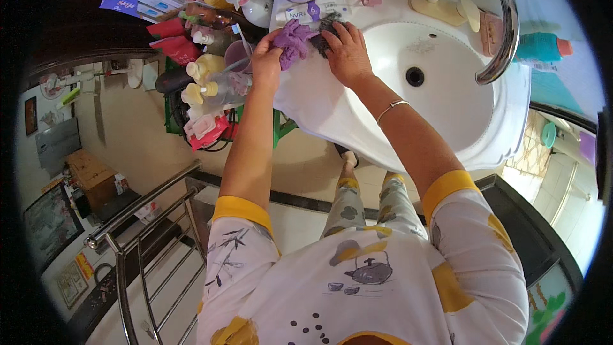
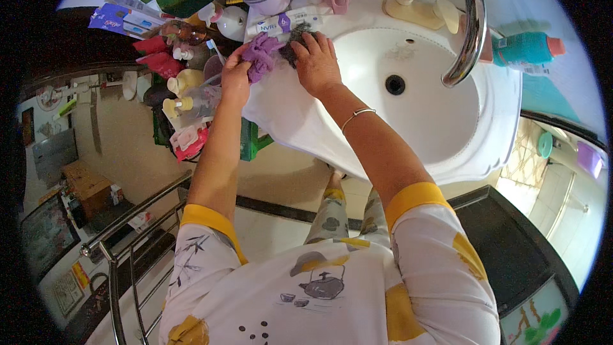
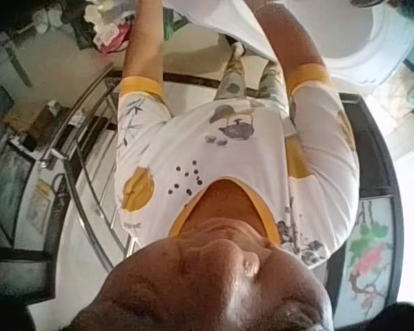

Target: The person scrubs the white ceramic sink basin and the surrounding countertop using a dark scouring pad held in the right hand. A purple cloth is held in the left hand and used to wipe the sink surface. The person moves the scrubbing pad around the basin, the drain area, and the faucet base, occasionally switching between scrubbing and wiping motions.

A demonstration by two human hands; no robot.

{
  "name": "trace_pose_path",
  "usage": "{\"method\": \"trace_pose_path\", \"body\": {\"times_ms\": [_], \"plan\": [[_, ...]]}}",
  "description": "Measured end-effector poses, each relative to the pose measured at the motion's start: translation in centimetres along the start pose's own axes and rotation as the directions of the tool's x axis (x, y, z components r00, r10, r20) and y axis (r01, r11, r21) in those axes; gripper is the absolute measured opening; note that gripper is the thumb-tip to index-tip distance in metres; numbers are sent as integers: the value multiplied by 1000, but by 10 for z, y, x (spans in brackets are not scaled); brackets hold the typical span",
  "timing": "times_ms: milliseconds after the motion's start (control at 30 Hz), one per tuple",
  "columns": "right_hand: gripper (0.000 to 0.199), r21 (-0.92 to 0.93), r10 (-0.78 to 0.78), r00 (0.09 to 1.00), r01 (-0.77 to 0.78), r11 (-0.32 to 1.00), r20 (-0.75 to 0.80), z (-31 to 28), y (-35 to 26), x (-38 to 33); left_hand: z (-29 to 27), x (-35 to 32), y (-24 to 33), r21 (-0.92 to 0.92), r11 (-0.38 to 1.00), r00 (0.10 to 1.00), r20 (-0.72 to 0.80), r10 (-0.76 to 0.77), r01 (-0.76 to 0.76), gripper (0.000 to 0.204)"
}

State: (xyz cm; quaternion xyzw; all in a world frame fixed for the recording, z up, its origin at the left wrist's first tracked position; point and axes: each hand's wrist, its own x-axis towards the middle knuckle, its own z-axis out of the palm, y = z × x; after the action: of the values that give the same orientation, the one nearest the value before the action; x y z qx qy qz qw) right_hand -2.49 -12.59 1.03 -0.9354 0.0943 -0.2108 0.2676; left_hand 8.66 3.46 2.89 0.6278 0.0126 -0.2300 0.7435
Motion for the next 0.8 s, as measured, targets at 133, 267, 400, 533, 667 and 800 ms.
{"method": "trace_pose_path", "body": {"times_ms": [133, 267, 400, 533, 667, 800], "plan": [[37, 165, -108, 985, 85, 983, 134, 12, -27, -80, -2, -3, -1, 280, 951, 991, 41, 125, -132, 42], [40, 130, -82, 956, 46, 990, 280, -17, -88, -128, -2, -18, 3, 663, 644, 917, 183, 355, -382, 41], [46, 155, 9, 976, -44, 987, 219, 4, -96, -106, 7, -30, -7, 756, 543, 929, 258, 266, -366, 39], [38, 108, 48, 958, -81, 991, 282, -44, -75, -164, 8, -37, -34, 778, 349, 831, 371, 415, -522, 37], [44, 60, 154, 955, -174, 983, 255, -137, -13, -253, 15, -43, -47, 788, 234, 755, 388, 530, -569, 36], [45, -179, 276, 961, -266, 947, 35, -214, 78, -308, 19, -41, -54, 777, 215, 725, 397, 562, -592, 36]]}}
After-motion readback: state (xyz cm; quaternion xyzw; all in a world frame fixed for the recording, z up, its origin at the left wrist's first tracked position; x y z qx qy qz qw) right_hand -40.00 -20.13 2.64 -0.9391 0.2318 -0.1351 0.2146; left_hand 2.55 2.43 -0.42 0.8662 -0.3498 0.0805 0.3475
